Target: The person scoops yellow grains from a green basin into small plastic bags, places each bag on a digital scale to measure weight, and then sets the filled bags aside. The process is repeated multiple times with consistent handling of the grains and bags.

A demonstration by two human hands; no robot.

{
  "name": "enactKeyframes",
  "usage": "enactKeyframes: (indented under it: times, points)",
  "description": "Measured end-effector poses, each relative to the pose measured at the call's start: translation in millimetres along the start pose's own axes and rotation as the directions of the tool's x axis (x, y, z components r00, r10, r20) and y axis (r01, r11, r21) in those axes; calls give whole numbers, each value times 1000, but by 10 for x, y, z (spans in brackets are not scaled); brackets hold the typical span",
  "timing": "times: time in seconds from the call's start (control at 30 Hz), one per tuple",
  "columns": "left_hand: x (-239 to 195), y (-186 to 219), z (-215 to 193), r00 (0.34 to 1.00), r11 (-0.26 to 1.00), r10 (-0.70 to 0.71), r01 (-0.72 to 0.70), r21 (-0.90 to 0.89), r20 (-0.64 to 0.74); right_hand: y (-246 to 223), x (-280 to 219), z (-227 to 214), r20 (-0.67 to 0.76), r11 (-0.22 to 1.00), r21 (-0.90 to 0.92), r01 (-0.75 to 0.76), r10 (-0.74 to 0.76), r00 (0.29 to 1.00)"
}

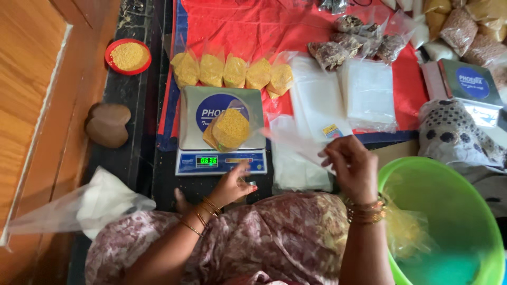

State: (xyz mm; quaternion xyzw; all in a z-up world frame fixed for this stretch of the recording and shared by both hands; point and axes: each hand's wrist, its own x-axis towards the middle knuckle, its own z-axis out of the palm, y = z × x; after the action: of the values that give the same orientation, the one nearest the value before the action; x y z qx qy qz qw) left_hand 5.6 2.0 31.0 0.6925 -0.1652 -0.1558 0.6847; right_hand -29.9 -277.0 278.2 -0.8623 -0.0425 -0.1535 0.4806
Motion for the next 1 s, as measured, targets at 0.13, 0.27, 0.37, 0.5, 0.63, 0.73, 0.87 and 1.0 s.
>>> enactKeyframes:
  times: [0.13, 0.27, 0.37, 0.5, 0.63, 0.73, 0.87, 1.0]
  points:
    - [-204, 255, -48, 979, 951, 203, -206, -231, -37, -36, -52, -223, -110, 975, 217, 47, -24, 994]
    - [-509, 538, -7, 997, 892, 68, -43, -449, 38, 220, 119, -167, -227, 957, 289, -36, 105, 968]
    - [-755, 654, -72, 995, 876, 5, -52, -480, -97, 478, 132, 37, -202, 937, 298, -185, 251, 947]
    - [-836, 768, -237, 908, 991, -9, -46, -122, -418, 700, 52, 343, 105, 888, 350, -299, 280, 954]
    - [-884, 862, -385, 847, 989, 23, 58, 136, -532, 972, -23, 531, 140, 885, 337, -321, 290, 947]
    - [-899, 912, -385, 871, 998, -44, 20, -55, -490, 1363, 50, 554, 173, 854, 345, -389, 350, 921]
    - [-947, 1023, -498, 905, 993, 20, -69, -101, -425, 2096, 283, 439, -46, 949, 101, -299, 304, 951]
    - [-1260, 1227, -808, 824, 999, 45, -40, 22, -564, 2815, 591, 112, -291, 719, 511, -471, 660, 693]
